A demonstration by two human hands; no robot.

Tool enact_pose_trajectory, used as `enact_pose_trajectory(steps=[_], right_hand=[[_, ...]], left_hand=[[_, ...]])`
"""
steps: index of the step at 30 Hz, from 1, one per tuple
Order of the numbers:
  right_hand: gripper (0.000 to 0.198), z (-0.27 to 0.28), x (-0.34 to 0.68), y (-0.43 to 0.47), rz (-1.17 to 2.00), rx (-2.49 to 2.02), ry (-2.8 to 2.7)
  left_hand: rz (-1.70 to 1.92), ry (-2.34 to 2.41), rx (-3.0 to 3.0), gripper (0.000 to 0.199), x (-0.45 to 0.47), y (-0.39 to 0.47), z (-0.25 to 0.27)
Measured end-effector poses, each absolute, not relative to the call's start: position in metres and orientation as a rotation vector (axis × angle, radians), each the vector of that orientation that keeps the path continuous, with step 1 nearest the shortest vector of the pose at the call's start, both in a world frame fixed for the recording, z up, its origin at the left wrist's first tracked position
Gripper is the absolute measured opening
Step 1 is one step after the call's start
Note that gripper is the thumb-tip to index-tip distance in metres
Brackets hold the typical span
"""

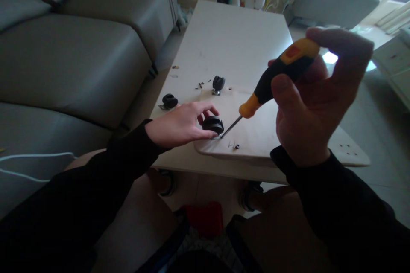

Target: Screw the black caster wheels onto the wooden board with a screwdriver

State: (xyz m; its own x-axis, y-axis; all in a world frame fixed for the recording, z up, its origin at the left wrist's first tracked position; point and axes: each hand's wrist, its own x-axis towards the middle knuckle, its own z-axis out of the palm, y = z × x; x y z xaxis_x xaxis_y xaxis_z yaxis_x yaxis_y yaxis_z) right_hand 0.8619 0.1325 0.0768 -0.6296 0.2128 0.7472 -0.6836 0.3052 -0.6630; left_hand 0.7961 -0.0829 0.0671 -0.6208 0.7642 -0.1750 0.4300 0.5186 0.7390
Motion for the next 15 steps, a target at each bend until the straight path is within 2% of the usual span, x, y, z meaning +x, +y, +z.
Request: enact_pose_trajectory(steps=[5, 11, 15], right_hand=[[0.042, 0.0747, 0.8583, 0.1325, 1.546, 0.52, -1.739], [0.047, 0.0701, 0.8577, 0.1353, 1.439, 0.371, -1.763], [0.037, 0.07, 0.8566, 0.1369, 1.523, 0.451, -1.726]], left_hand=[[0.931, 2.259, 1.0, 0.041, 0.7952, -0.0836, 0.0657], [0.924, 2.261, 1.016, 0.039, 0.7951, -0.0833, 0.0674], [0.903, 2.259, 1.028, 0.039, 0.7945, -0.0828, 0.0681]])
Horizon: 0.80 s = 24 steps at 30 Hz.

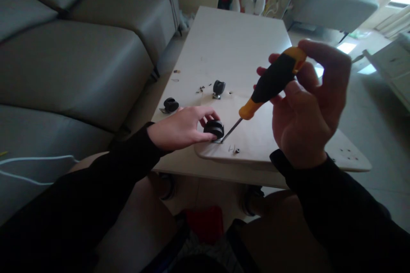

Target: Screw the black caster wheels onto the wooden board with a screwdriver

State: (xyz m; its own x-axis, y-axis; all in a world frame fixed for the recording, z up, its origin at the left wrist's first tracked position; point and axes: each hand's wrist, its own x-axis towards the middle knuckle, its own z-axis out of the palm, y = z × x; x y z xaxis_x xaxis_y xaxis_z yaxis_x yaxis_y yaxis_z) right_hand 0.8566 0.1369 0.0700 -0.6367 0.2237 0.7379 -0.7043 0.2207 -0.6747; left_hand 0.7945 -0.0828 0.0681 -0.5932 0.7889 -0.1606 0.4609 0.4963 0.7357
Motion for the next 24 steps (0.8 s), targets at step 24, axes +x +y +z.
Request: enact_pose_trajectory(steps=[24], right_hand=[[0.041, 0.0697, 0.8648, 0.1403, 1.545, 0.463, -1.782]], left_hand=[[0.931, 2.253, 0.996, 0.039, 0.7967, -0.0838, 0.0694]])
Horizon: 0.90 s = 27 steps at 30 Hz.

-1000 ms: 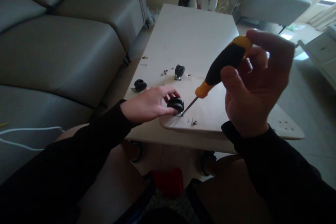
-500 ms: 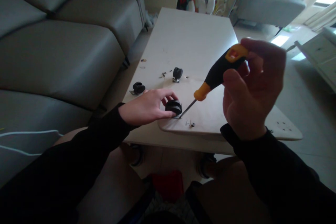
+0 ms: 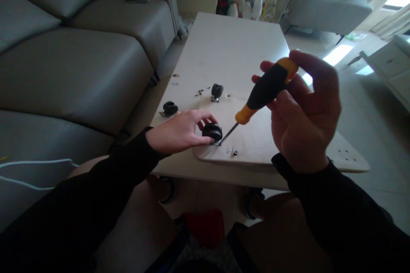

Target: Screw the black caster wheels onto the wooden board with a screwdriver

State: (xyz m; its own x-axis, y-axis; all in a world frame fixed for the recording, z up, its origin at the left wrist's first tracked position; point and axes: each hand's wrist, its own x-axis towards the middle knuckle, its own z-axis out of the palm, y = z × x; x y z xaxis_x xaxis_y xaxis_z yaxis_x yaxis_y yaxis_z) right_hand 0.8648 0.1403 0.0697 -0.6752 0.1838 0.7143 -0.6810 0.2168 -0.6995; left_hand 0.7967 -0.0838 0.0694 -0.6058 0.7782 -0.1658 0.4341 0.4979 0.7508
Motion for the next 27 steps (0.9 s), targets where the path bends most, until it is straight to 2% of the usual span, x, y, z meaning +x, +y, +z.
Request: enact_pose_trajectory(steps=[4, 8, 15, 21, 27], right_hand=[[0.049, 0.0712, 0.8644, 0.1393, 1.457, 0.397, -1.783], [0.043, 0.0709, 0.8621, 0.1393, 1.57, 0.428, -1.784], [0.053, 0.0681, 0.8587, 0.136, 1.531, 0.43, -1.811], [0.039, 0.0716, 0.8609, 0.1358, 1.578, 0.477, -1.814], [0.046, 0.0726, 0.8619, 0.1352, 1.521, 0.435, -1.783]], left_hand=[[0.932, 2.257, 1.003, 0.038, 0.7964, -0.0842, 0.069], [0.928, 2.255, 1.001, 0.039, 0.7954, -0.0844, 0.068], [0.953, 2.246, 1.002, 0.038, 0.7964, -0.0855, 0.0679], [0.944, 2.249, 1.009, 0.039, 0.7964, -0.0853, 0.0675], [0.955, 2.249, 1.01, 0.038, 0.7965, -0.0844, 0.0671]])
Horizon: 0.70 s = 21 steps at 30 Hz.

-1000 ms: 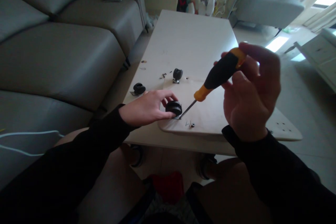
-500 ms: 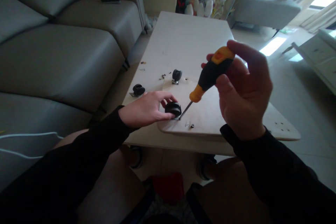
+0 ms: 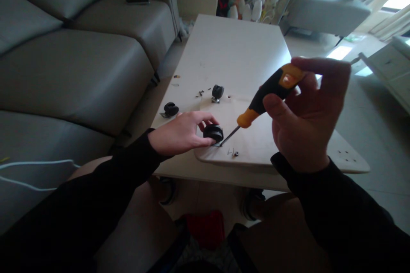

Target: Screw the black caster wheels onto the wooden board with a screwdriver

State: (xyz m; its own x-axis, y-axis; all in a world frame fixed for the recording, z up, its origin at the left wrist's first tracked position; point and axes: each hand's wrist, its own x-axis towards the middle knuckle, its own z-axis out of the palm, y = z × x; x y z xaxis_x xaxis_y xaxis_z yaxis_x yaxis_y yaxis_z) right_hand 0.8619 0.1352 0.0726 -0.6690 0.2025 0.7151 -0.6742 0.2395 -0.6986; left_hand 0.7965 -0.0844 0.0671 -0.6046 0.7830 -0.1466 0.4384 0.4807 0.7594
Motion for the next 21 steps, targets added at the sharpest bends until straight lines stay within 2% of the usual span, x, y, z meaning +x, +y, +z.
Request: enact_pose_trajectory(steps=[7, 12, 17, 21], right_hand=[[0.038, 0.0737, 0.8604, 0.1334, 1.581, 0.527, -1.784], [0.05, 0.0721, 0.8599, 0.1345, 1.536, 0.493, -1.717], [0.038, 0.0734, 0.8621, 0.1339, 1.559, 0.469, -1.776], [0.043, 0.0737, 0.8645, 0.1332, 1.582, 0.484, -1.807]], left_hand=[[0.948, 2.261, 1.033, 0.038, 0.7961, -0.0853, 0.0655], [0.955, 2.262, 1.023, 0.037, 0.7967, -0.085, 0.0663], [0.954, 2.256, 1.022, 0.039, 0.7967, -0.0859, 0.0666], [0.952, 2.262, 1.015, 0.038, 0.7966, -0.0866, 0.0667]])
